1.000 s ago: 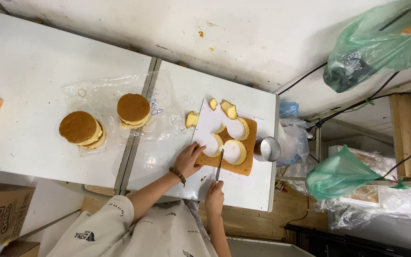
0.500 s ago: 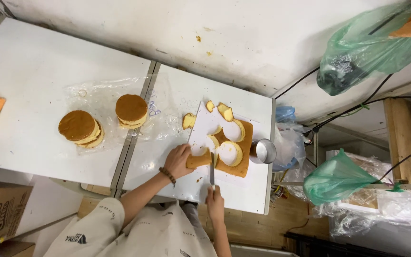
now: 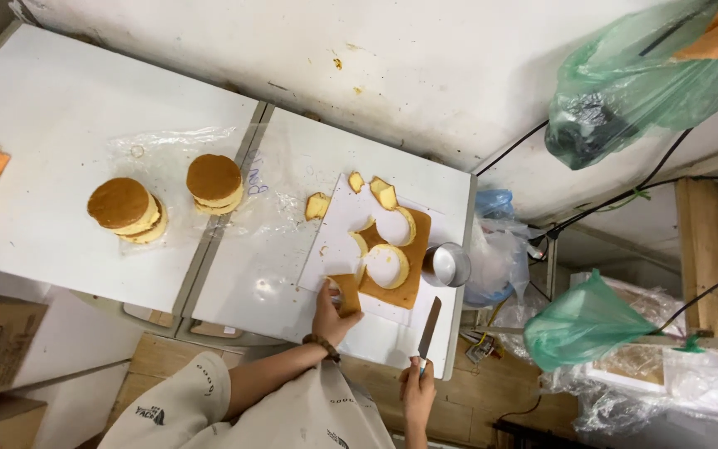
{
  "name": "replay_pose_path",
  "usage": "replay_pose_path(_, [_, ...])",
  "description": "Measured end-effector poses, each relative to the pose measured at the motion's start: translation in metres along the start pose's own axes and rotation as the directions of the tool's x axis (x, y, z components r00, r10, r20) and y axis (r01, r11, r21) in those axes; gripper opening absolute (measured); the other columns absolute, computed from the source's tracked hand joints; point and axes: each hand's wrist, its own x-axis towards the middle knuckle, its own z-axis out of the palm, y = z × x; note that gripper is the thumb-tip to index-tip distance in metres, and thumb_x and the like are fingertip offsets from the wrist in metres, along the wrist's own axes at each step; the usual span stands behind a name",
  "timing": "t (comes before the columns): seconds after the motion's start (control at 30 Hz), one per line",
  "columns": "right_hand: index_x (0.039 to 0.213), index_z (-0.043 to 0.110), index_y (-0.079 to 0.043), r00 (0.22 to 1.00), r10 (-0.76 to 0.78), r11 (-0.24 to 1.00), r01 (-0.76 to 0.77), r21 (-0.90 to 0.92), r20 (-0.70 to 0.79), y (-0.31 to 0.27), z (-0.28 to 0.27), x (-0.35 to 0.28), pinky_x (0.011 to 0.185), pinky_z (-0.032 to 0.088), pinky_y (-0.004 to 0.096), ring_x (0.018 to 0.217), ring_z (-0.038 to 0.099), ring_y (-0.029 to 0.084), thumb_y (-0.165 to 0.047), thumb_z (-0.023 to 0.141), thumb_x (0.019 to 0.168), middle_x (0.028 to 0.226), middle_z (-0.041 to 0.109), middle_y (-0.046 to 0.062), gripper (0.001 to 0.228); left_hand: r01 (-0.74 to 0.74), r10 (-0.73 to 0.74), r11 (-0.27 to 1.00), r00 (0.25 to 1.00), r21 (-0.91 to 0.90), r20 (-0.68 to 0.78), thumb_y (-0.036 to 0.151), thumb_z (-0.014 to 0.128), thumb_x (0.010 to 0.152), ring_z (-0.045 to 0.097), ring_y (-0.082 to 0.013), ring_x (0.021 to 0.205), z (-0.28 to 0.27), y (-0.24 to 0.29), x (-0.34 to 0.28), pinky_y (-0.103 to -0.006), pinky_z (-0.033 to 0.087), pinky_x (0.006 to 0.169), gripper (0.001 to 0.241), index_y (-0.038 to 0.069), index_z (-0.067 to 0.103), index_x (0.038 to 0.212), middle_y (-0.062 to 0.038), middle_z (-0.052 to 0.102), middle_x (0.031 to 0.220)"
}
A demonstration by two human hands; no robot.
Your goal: The person uses a knife to trim the edges of round cakes on a cutting board, then slices them into smaller pieces. They also use a metal ring to cut a circular piece from a cake and place it on a stack. Finally, they wipe the counter with an orange cloth.
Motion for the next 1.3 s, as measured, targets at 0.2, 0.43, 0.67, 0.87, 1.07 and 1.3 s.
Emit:
replay_pose_path(0.2, [0.101, 0.058, -0.001, 0.987, -0.029, 0.999, 0.025, 0.033, 0.155, 0.004, -0.018, 0.036, 0.036, 0.032, 0.031, 0.038, 0.042, 0.011, -0.036, 0.052, 0.105, 0.061, 0.059, 0.008, 0.036, 0.294, -0.282, 0.864, 0.955, -0.409, 0.092, 0.016, 0.081, 0.079, 0.066, -0.0223, 0.110, 0.039, -0.050, -0.002, -0.0341, 0.059, 0.091, 0.114, -0.003, -0.004, 0.153, -0.016, 0.060, 0.127])
replay_pose_path(0.43, [0.107, 0.063, 0.001, 0.970, -0.153, 0.979, 0.175, -0.102, 0.189, 0.000, -0.028, 0.089, 0.042, 0.042, 0.032, 0.043, 0.051, 0.013, -0.036, 0.051, 0.105, 0.072, 0.066, 0.007, 0.038, 0.317, -0.181, 0.841, 0.929, -0.439, 0.324, 0.011, 0.067, 0.087, 0.066, -0.0164, 0.111, 0.045, -0.040, -0.028, -0.0288, 0.054, 0.096, 0.088, 0.012, 0.011, 0.156, -0.010, 0.067, 0.131])
replay_pose_path(0.67, [0.125, 0.059, 0.002, 0.855, -0.435, 0.900, 0.407, 0.152, 0.284, -0.011, -0.006, 0.133, 0.093, 0.054, 0.032, 0.106, 0.067, 0.017, -0.035, 0.047, 0.107, 0.118, 0.069, 0.012, 0.043, -0.140, 0.104, 0.822, 0.990, 0.553, 0.095, 0.034, 0.079, 0.083, 0.056, -0.0254, 0.130, -0.048, 0.035, -0.027, -0.0382, 0.049, 0.110, 0.067, 0.016, 0.052, 0.141, -0.007, 0.062, 0.136])
replay_pose_path(0.87, [0.139, 0.052, 0.002, 0.865, -0.320, 0.947, 0.277, 0.164, 0.386, -0.034, 0.011, 0.136, 0.110, 0.045, 0.041, 0.123, 0.061, 0.026, -0.036, 0.042, 0.110, 0.127, 0.064, 0.020, 0.049, -0.146, 0.123, 0.934, 0.988, 0.326, 0.091, 0.025, 0.085, 0.086, 0.039, -0.0392, 0.142, 0.015, -0.009, -0.001, -0.0464, 0.037, 0.115, 0.104, 0.019, 0.015, 0.163, -0.015, 0.037, 0.162])
replay_pose_path(1.07, [0.129, 0.047, 0.004, 0.858, -0.284, 0.921, 0.121, 0.370, 0.427, -0.019, 0.016, 0.141, 0.116, 0.045, 0.048, 0.125, 0.058, 0.027, -0.037, 0.044, 0.109, 0.128, 0.058, 0.020, 0.046, -0.102, 0.090, 0.986, 0.992, 0.134, 0.088, 0.020, 0.080, 0.082, 0.054, -0.0344, 0.139, 0.034, 0.008, 0.000, -0.0413, 0.048, 0.114, 0.111, 0.020, 0.009, 0.167, -0.018, 0.045, 0.159])
replay_pose_path(1.3, [0.122, 0.049, 0.001, 0.825, -0.340, 0.894, 0.133, 0.428, 0.452, -0.005, 0.012, 0.147, 0.120, 0.036, 0.043, 0.130, 0.054, 0.025, -0.037, 0.042, 0.109, 0.130, 0.056, 0.015, 0.040, -0.457, 0.425, 0.814, 0.889, 0.360, 0.168, 0.035, 0.090, 0.070, 0.040, -0.0401, 0.141, 0.014, 0.003, 0.027, -0.0505, 0.023, 0.120, 0.123, 0.004, 0.009, 0.156, -0.030, 0.039, 0.152])
